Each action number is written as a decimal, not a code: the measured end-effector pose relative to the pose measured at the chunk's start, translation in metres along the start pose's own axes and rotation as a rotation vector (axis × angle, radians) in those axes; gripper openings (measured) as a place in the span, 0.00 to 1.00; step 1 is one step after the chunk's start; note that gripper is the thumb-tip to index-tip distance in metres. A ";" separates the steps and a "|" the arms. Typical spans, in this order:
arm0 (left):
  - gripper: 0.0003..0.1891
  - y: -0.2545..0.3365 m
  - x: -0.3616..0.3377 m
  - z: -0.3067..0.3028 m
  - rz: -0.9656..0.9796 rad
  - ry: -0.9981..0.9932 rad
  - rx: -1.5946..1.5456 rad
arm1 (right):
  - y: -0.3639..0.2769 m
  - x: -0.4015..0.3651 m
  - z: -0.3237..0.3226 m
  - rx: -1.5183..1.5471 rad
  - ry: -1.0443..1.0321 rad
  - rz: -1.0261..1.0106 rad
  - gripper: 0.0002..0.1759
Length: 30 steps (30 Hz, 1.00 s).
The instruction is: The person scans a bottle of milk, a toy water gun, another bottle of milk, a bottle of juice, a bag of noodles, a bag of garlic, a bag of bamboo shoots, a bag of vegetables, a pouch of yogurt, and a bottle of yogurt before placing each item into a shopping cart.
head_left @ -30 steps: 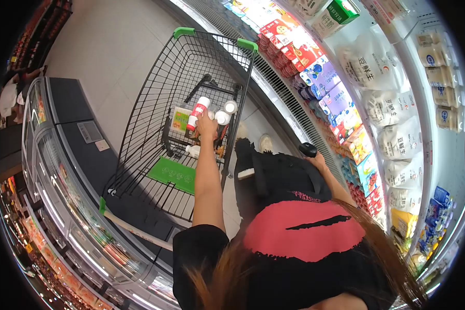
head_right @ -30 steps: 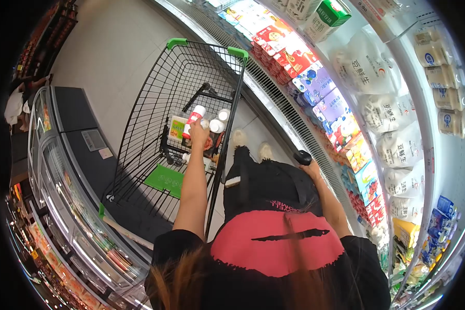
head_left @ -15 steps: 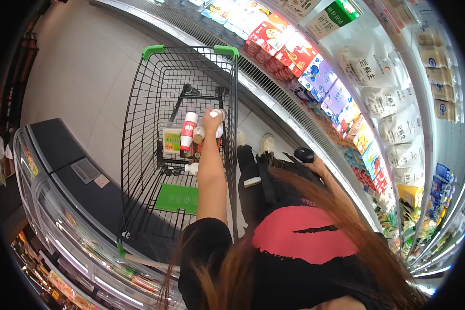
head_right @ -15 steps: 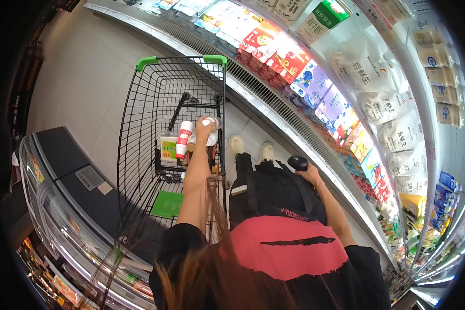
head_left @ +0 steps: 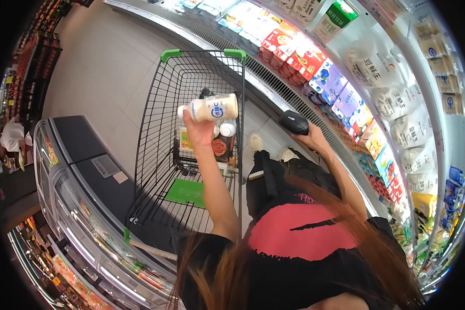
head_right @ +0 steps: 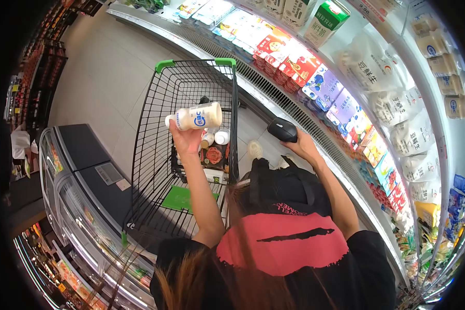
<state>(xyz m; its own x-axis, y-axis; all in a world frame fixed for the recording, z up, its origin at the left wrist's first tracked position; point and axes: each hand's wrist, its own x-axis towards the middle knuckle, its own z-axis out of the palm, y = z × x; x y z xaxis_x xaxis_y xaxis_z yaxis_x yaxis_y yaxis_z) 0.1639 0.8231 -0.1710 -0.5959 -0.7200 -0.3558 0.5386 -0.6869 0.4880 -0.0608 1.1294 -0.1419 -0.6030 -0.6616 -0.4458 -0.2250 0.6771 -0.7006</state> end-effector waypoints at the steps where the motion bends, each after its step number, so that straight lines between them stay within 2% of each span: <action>1: 0.30 -0.005 -0.004 0.020 0.029 0.045 -0.143 | -0.018 -0.005 -0.006 0.035 0.034 -0.068 0.34; 2: 0.30 -0.010 -0.008 0.038 0.054 0.094 -0.285 | -0.028 -0.010 -0.012 0.071 0.065 -0.133 0.33; 3: 0.35 -0.014 -0.010 0.050 -0.011 -0.073 -0.307 | -0.035 -0.014 -0.017 0.062 0.088 -0.171 0.31; 4: 0.35 -0.018 -0.013 0.062 -0.015 -0.086 -0.304 | -0.040 -0.021 -0.024 0.065 0.101 -0.175 0.31; 6: 0.43 -0.026 -0.024 0.084 -0.045 -0.149 -0.237 | -0.077 -0.048 -0.046 0.090 0.129 -0.182 0.29; 7: 0.46 -0.030 -0.031 0.096 -0.137 -0.260 -0.383 | -0.089 -0.060 -0.056 0.096 0.143 -0.183 0.29; 8: 0.46 -0.033 -0.038 0.108 -0.147 -0.272 -0.376 | -0.099 -0.073 -0.063 0.108 0.157 -0.242 0.29; 10: 0.46 -0.041 -0.051 0.129 -0.350 -0.411 -0.631 | -0.116 -0.097 -0.076 0.130 0.179 -0.302 0.28; 14: 0.47 -0.049 -0.058 0.164 -0.396 -0.531 -0.440 | -0.137 -0.138 -0.094 0.173 0.164 -0.369 0.27; 16: 0.45 -0.051 -0.064 0.182 -0.409 -0.511 -0.341 | -0.141 -0.153 -0.102 0.181 0.168 -0.407 0.25; 18: 0.40 -0.053 -0.066 0.199 -0.411 -0.553 -0.065 | -0.144 -0.164 -0.111 0.109 0.106 -0.472 0.23; 20: 0.39 -0.057 -0.074 0.206 -0.434 -0.516 -0.005 | -0.141 -0.171 -0.114 0.047 0.140 -0.494 0.21; 22: 0.40 -0.059 -0.073 0.211 -0.582 -0.557 0.153 | -0.137 -0.172 -0.121 -0.040 0.167 -0.571 0.21; 27: 0.38 -0.074 -0.080 0.221 -0.512 -0.597 0.265 | -0.124 -0.179 -0.133 -0.102 0.181 -0.644 0.19; 29: 0.43 -0.079 -0.076 0.221 -0.480 -0.653 0.381 | -0.118 -0.178 -0.137 -0.116 0.126 -0.605 0.20; 30: 0.44 -0.085 -0.075 0.228 -0.481 -0.707 0.312 | -0.116 -0.181 -0.141 -0.129 0.168 -0.601 0.20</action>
<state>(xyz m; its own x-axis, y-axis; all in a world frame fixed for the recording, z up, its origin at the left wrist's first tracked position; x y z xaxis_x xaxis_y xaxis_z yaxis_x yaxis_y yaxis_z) 0.0269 0.9575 -0.0038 -0.9964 -0.0639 -0.0552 0.0134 -0.7656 0.6432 -0.0334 1.2155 0.0984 -0.4521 -0.8857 0.1055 -0.6457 0.2434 -0.7238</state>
